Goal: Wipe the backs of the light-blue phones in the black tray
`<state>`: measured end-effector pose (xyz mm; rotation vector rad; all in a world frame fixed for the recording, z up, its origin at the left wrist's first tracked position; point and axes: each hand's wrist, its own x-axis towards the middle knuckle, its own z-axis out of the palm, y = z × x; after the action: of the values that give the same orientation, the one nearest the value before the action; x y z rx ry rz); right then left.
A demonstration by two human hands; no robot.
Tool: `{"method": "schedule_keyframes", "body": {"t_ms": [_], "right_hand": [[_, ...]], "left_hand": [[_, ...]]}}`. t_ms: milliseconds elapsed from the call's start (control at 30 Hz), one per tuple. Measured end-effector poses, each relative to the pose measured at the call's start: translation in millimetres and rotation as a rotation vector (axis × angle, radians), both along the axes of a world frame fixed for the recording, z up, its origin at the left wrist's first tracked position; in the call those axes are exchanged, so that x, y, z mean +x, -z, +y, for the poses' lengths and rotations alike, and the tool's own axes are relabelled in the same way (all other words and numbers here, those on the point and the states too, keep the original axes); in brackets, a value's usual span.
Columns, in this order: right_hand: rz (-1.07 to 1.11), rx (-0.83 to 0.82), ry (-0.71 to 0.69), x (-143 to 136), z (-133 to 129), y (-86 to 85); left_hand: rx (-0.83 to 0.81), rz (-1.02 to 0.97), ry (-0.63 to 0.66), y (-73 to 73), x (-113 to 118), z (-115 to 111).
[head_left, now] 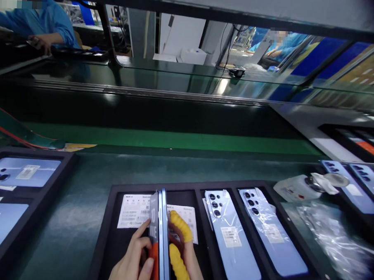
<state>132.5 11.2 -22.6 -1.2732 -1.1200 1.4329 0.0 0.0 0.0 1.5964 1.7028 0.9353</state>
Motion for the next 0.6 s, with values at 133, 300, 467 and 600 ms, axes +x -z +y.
{"method": "schedule_keyframes", "body": {"t_ms": [133, 300, 467, 600], "right_hand": [[0.001, -0.014, -0.021, 2.4, 0.4, -1.1], [-0.003, -0.007, -0.020, 4.4, -0.1, 4.4], [0.007, 0.056, 0.000, 2.2, 2.0, 8.0], [0.014, 0.074, 0.016, 0.1, 4.1, 7.2]], "left_hand": [[0.043, -0.010, 0.001, 11.5, -3.8, 3.1], [0.047, -0.033, -0.025, 24.1, -8.5, 9.5], [0.035, -0.091, -0.063, 20.4, -10.5, 9.6], [-0.064, -0.260, -0.039, 6.4, -10.5, 10.4]]}}
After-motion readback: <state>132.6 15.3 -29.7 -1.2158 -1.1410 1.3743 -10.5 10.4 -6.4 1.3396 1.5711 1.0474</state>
